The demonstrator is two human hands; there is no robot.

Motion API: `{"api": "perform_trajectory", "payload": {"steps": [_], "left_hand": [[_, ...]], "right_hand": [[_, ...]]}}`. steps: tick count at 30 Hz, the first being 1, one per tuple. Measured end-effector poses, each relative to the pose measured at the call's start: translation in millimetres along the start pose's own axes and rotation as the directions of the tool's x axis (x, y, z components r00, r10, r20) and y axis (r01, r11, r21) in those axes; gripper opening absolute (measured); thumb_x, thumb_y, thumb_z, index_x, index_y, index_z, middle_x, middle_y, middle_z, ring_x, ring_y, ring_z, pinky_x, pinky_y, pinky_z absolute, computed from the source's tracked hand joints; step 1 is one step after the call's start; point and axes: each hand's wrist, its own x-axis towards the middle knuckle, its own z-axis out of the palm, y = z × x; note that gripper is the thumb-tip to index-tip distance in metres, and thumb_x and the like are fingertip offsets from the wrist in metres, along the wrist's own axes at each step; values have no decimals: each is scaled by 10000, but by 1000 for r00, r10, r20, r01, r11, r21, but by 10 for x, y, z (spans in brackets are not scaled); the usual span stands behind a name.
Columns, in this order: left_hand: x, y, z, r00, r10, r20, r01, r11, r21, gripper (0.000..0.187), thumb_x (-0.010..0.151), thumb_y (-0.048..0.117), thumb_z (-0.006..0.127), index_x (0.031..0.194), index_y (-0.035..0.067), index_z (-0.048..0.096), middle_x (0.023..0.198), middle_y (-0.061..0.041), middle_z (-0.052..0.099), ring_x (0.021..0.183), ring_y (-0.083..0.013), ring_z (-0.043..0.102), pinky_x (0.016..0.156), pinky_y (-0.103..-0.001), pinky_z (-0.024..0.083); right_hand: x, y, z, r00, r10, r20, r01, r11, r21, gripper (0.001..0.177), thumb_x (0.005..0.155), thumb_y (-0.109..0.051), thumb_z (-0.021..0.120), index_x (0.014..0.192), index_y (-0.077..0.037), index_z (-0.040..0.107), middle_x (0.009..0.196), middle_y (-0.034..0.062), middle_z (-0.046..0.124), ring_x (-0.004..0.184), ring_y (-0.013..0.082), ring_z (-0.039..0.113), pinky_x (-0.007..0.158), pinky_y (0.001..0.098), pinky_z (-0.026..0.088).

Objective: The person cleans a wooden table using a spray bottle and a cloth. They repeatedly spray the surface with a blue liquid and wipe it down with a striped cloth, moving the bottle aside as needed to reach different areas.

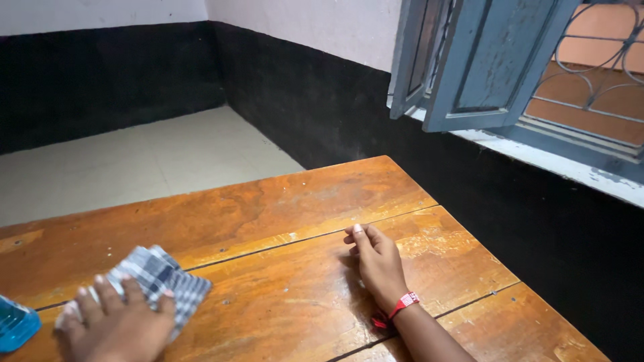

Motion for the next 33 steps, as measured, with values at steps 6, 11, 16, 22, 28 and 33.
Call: {"api": "perform_trajectory", "payload": {"steps": [6, 11, 16, 22, 28, 33], "left_hand": [[-712, 820, -217, 918, 204, 341, -153, 974, -169, 742, 983, 630, 464, 1508, 108, 519, 1652, -194, 313, 1526, -406, 255, 1240, -522, 243], [-490, 942, -113, 984, 120, -131, -138, 980, -145, 837, 954, 641, 400, 1596, 127, 242, 1675, -175, 70, 1522, -407, 32, 1202, -590, 55], [-107, 694, -265, 989, 134, -66, -142, 980, -136, 814, 906, 688, 335, 1617, 333, 157, 1717, 0, -8, 1587, -286, -56, 1245, -573, -24], [-306, 836, -318, 986, 169, -8, -169, 979, -116, 726, 997, 626, 224, 1633, 320, 56, 1720, -35, -66, 1554, -354, -58, 1217, -592, -108], [-1218, 1427, 40, 831, 503, 239, -509, 860, -40, 801, 997, 610, 299, 1626, 246, -37, 1693, -102, -148, 1545, -374, -178, 1192, -601, -134], [-863, 1326, -273, 844, 529, 91, -512, 844, -159, 713, 974, 595, 294, 1616, 364, 87, 1710, 4, -32, 1577, -281, -92, 1230, -594, -67]], "right_hand": [[-62, -14, 45, 999, 25, 33, -27, 998, 52, 337, 1021, -280, 561, 1048, 13, 725, 879, 54, 687, 735, 117, 609, 639, 274, 561], [-57, -20, -35, 995, 101, 21, -103, 979, 177, 353, 1015, -293, 534, 1048, 11, 710, 870, 47, 671, 737, 123, 633, 650, 309, 604], [33, 36, -75, 999, 13, 35, -18, 992, 125, 418, 1047, -327, 515, 1033, 37, 719, 867, 63, 681, 743, 118, 605, 658, 293, 574], [37, -32, 7, 997, 77, 14, -78, 992, 98, 457, 1043, -366, 500, 1015, 35, 718, 859, 85, 690, 721, 143, 654, 656, 295, 567], [6, -154, 132, 993, 118, -6, -119, 992, -51, 488, 1033, -385, 499, 1007, 45, 727, 845, 103, 711, 755, 165, 717, 674, 300, 599], [-16, -91, 63, 990, 133, 40, -133, 991, 14, 483, 1033, -377, 497, 1017, 53, 719, 855, 101, 694, 758, 165, 710, 682, 307, 588]]}}
